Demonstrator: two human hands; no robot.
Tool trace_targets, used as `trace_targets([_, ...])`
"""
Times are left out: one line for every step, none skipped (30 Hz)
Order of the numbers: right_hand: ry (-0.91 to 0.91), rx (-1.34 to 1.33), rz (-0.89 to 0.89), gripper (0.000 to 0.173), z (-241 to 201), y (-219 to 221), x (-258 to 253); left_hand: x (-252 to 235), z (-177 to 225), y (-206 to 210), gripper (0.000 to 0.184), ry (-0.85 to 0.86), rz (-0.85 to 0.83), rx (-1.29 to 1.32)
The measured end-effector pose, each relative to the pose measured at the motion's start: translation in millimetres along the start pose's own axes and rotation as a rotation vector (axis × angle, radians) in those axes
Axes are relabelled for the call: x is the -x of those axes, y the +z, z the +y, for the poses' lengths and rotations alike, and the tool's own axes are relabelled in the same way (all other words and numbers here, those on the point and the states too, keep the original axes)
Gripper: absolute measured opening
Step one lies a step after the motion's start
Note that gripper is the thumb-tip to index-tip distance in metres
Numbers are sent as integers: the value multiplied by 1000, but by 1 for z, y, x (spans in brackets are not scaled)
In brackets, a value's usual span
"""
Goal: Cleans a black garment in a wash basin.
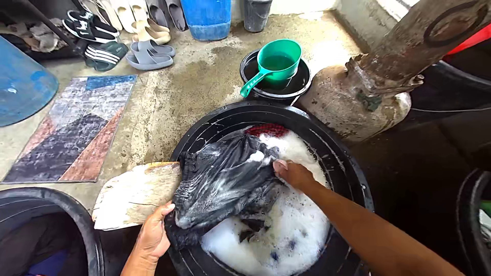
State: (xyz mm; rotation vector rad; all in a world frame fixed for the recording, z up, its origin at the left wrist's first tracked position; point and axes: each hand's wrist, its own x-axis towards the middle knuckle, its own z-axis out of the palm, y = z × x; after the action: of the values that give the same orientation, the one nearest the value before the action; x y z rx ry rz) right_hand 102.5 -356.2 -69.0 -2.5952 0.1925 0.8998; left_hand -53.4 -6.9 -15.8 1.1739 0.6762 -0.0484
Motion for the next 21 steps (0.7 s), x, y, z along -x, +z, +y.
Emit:
trace_targets([-43, -53, 18, 56, -11, -1, 7, -2, -1, -1, 28, -30, -26, -46])
trace_targets([-129, -126, 34, 54, -34, 2, 20, -3, -2, -2, 28, -49, -44, -124])
trace_targets([-242, -219, 46, 52, -64, 10, 39, -3, -3, 0, 28, -50, -45, -231])
trace_targets([-358, -320, 48, 49, -97, 23, 59, -2, -1, 3, 27, -32, -23, -309])
trace_targets([-458, -384, 35, 49, -130, 38, 77, -1, 2, 7, 30, 5, 13, -338])
trace_targets([-540, -413, 4, 50, -157, 52, 89, 1, 7, 9, 36, 49, 51, -323])
trace_targets([-597, -394, -36, 52, -174, 65, 93, 3, 13, 10, 39, 91, 107, -279])
trace_targets([-614, -334, -69, 53, -180, 75, 89, 7, 19, 10, 36, 127, 166, -214])
trace_targets([-601, -246, -59, 54, -173, 82, 76, 9, 26, 7, 34, 156, 210, -142])
trace_targets([-569, -162, -20, 54, -156, 84, 57, 11, 31, 2, 32, 184, 231, -82])
trace_targets([-519, -106, 29, 53, -131, 81, 37, 13, 34, -2, 32, 208, 239, -31])
trace_targets([-458, -65, 78, 51, -102, 74, 16, 16, 36, -6, 33, 222, 232, 0])
trace_targets([-376, -36, 106, 49, -71, 62, -3, 17, 39, -7, 35, 232, 220, 12])
trace_targets([-270, -16, 114, 48, -45, 45, -15, 17, 43, -7, 35, 241, 209, 15])
trace_targets([-150, -4, 90, 51, -28, 24, -21, 16, 46, -5, 34, 247, 198, 12])
trace_targets([-64, -1, 43, 55, -22, 5, -22, 14, 47, -5, 34, 245, 182, -4])
trace_targets([-52, -35, 18, 56, -29, -9, -14, 11, 47, -5, 34, 232, 161, -18])
trace_targets([-113, -102, 26, 56, -45, -15, 0, 8, 44, -5, 32, 214, 144, -31])
trace_targets([-224, -201, 46, 54, -68, -11, 20, 6, 38, -6, 31, 203, 134, -47])
trace_targets([-361, -316, 53, 52, -97, 1, 43, 5, 33, -6, 31, 198, 140, -63])
trace_targets([-493, -404, 47, 50, -126, 20, 65, 6, 30, -5, 31, 200, 156, -73])
